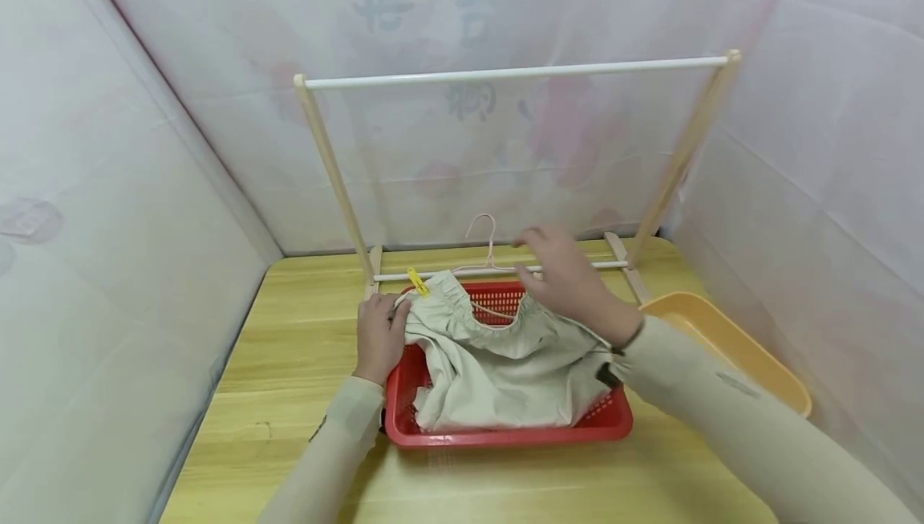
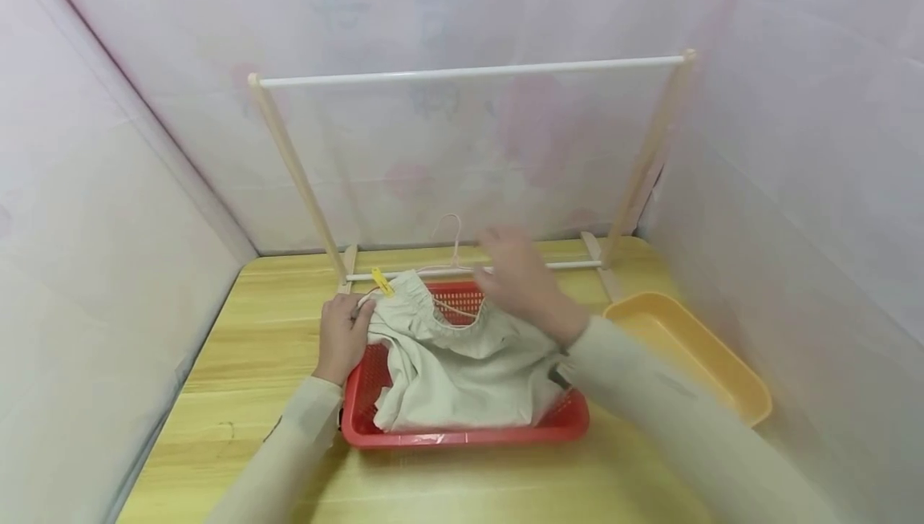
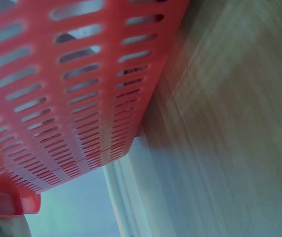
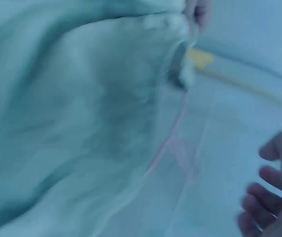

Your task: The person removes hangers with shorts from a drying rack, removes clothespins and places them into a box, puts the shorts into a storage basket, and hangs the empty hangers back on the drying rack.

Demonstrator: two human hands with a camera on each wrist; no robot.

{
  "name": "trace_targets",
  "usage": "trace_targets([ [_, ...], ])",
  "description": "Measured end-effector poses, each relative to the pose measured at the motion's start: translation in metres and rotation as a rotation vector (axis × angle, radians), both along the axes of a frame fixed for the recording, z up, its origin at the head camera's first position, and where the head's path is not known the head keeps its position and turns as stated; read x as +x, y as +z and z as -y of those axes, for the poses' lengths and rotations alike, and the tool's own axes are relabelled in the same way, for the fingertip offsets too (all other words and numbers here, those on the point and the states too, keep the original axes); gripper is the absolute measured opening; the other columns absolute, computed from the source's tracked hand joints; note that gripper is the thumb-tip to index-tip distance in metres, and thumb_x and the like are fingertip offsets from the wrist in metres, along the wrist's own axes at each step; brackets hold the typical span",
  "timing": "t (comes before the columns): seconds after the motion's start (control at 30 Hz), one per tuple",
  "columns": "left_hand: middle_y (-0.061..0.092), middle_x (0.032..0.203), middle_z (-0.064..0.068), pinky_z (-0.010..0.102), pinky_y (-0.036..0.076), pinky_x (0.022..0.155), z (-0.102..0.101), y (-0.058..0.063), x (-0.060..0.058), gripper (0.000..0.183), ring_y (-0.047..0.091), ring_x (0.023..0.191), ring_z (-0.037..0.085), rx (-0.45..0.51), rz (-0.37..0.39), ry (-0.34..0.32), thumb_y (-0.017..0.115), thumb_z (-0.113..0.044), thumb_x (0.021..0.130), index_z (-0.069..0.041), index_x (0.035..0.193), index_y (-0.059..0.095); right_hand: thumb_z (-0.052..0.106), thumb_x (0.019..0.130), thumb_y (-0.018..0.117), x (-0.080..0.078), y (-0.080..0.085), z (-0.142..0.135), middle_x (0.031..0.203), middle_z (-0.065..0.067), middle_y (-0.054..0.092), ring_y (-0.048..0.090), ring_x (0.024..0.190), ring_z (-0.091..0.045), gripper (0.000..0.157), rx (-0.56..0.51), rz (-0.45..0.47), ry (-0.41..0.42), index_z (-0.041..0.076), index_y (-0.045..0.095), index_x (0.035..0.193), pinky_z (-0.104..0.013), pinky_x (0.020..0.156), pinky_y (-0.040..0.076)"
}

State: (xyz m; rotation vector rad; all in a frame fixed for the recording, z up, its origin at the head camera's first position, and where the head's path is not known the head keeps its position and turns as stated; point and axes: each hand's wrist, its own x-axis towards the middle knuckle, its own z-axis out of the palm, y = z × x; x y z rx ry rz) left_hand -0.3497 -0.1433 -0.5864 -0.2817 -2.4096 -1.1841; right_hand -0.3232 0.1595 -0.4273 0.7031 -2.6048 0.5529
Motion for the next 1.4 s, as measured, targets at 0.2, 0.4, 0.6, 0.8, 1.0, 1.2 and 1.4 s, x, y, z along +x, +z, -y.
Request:
trace_targets([
  [0.2, 0.067, 0.101, 0.012, 0.047, 0.045, 0.084, -0.001, 0.001, -0.003, 0.027, 0.053, 0.095, 0.033, -0.009, 0.040, -0.029, 0.061, -0.030, 0.106, -0.008, 0.113, 0.075, 0.022, 0.101, 0.065, -0.022, 0.007, 0.071, 0.129, -0.013, 0.064, 0.061, 0.119, -0.031, 0.038, 0.227, 0.214, 0.028, 0.005, 0.063, 0.135, -0.046, 0.101, 0.051],
  [0.4, 0.065, 0.095, 0.009, 0.044, 0.044, 0.078, -0.001, -0.003, 0.000, 0.025, 0.051, 0.089, 0.030, -0.024, 0.027, -0.023, 0.062, -0.029, 0.105, -0.009, 0.112, 0.076, 0.027, 0.105, 0.059, -0.045, -0.023, 0.117, 0.141, -0.019, 0.056, 0.057, 0.129, -0.031, 0.051, 0.385, 0.280, 0.027, 0.001, 0.051, 0.149, -0.043, 0.105, 0.049],
  [0.6, 0.065, 0.091, 0.009, 0.044, 0.042, 0.075, -0.003, -0.004, 0.002, 0.023, 0.051, 0.084, 0.030, -0.023, -0.031, -0.046, 0.063, -0.027, 0.105, -0.008, 0.108, 0.076, 0.026, 0.107, 0.057, -0.053, -0.042, 0.148, 0.135, -0.016, 0.059, 0.059, 0.122, -0.029, 0.042, 0.530, 0.253, 0.004, 0.003, 0.057, 0.143, -0.040, 0.101, 0.051],
  [0.8, 0.066, 0.091, 0.010, 0.044, 0.042, 0.076, -0.005, -0.003, 0.003, 0.021, 0.051, 0.085, 0.031, -0.010, -0.058, -0.040, 0.065, -0.025, 0.104, -0.008, 0.106, 0.076, 0.027, 0.107, 0.056, -0.048, -0.044, 0.156, 0.138, -0.014, 0.059, 0.059, 0.124, -0.028, 0.047, 0.631, 0.204, -0.036, 0.004, 0.053, 0.147, -0.040, 0.103, 0.051],
  [1.0, 0.066, 0.093, 0.010, 0.045, 0.043, 0.077, -0.006, -0.004, 0.006, 0.022, 0.052, 0.086, 0.031, -0.004, -0.029, -0.050, 0.064, -0.026, 0.104, -0.008, 0.107, 0.076, 0.028, 0.109, 0.052, -0.046, -0.044, 0.158, 0.128, -0.009, 0.063, 0.061, 0.115, -0.024, 0.036, 0.691, 0.206, -0.048, 0.008, 0.062, 0.137, -0.039, 0.097, 0.052],
  [1.2, 0.066, 0.093, 0.010, 0.044, 0.043, 0.077, -0.005, -0.006, 0.003, 0.022, 0.052, 0.088, 0.031, 0.000, -0.029, -0.048, 0.063, -0.026, 0.105, -0.009, 0.108, 0.076, 0.024, 0.108, 0.055, -0.044, -0.039, 0.158, 0.121, -0.006, 0.068, 0.064, 0.111, -0.023, 0.027, 0.644, 0.187, -0.005, 0.011, 0.069, 0.127, -0.038, 0.091, 0.055],
  [1.4, 0.067, 0.094, 0.011, 0.044, 0.042, 0.077, -0.006, -0.005, 0.003, 0.022, 0.052, 0.088, 0.032, 0.002, -0.013, -0.053, 0.063, -0.025, 0.105, -0.007, 0.108, 0.076, 0.018, 0.105, 0.058, -0.040, -0.033, 0.152, 0.105, -0.004, 0.072, 0.070, 0.093, -0.019, 0.019, 0.604, 0.144, 0.063, 0.011, 0.073, 0.113, -0.035, 0.079, 0.058],
])
